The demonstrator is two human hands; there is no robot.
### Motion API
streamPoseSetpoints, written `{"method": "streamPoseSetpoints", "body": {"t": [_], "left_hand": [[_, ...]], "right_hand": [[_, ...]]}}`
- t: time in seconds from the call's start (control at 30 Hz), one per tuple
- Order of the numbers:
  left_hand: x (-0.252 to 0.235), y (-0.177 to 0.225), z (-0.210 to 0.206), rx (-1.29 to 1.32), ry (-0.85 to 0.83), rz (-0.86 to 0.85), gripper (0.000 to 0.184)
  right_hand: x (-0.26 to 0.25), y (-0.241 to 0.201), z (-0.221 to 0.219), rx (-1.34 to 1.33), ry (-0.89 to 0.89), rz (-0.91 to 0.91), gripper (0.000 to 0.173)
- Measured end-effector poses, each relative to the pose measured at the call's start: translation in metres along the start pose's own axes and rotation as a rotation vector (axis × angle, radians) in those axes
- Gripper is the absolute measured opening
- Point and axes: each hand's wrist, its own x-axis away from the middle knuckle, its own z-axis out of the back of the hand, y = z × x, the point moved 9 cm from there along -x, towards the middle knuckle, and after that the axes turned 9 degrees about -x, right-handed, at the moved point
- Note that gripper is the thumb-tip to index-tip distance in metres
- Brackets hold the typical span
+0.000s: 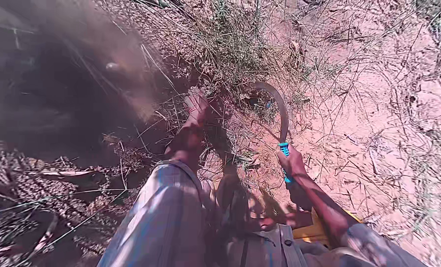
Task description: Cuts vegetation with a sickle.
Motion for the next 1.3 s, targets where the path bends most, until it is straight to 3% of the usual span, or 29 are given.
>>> {"method": "streamPoseSetpoints", "body": {"t": [0.1, 0.3, 0.43, 0.53, 0.6, 0.67, 0.73, 0.9, 0.97, 1.1, 1.17, 1.3], "left_hand": [[0.015, 0.0, -0.004, -0.236, -0.189, 0.046, 0.04], [0.028, 0.001, -0.023, 0.06, -0.265, 0.046, 0.041], [0.067, 0.022, 0.015, -0.037, -0.444, -0.075, 0.036], [0.07, 0.019, 0.033, -0.064, -0.414, -0.09, 0.036], [0.071, 0.016, 0.03, -0.078, -0.416, -0.082, 0.036], [0.067, 0.015, 0.027, -0.067, -0.399, -0.078, 0.037], [0.075, 0.014, 0.016, -0.073, -0.417, -0.075, 0.04], [0.075, 0.017, 0.026, -0.131, -0.399, -0.019, 0.041], [0.07, 0.013, 0.022, -0.111, -0.42, -0.012, 0.04], [0.04, -0.001, -0.016, -0.056, -0.342, -0.116, 0.037], [0.04, 0.009, -0.015, -0.038, -0.327, -0.204, 0.033], [0.061, 0.024, -0.002, -0.201, -0.436, -0.237, 0.038]], "right_hand": [[-0.008, -0.029, -0.017, 0.026, -0.103, 0.08, 0.04], [-0.028, -0.09, -0.06, 0.263, -0.158, 0.167, 0.041], [-0.024, -0.074, -0.073, 0.46, -0.18, 0.044, 0.049], [0.011, -0.038, -0.057, 0.577, -0.236, -0.037, 0.053], [0.035, 0.003, -0.041, 0.569, -0.243, -0.095, 0.054], [0.042, 0.013, -0.024, 0.525, -0.231, -0.117, 0.052], [0.051, 0.005, -0.019, 0.501, -0.246, -0.104, 0.052], [0.018, -0.095, -0.032, 0.485, -0.125, 0.229, 0.043], [-0.004, -0.118, -0.049, 0.527, -0.149, 0.231, 0.04], [-0.026, -0.083, -0.069, 0.623, -0.227, 0.15, 0.048], [-0.022, -0.066, -0.063, 0.625, -0.238, 0.086, 0.055], [0.003, -0.068, -0.064, 0.612, -0.254, 0.022, 0.053]]}}
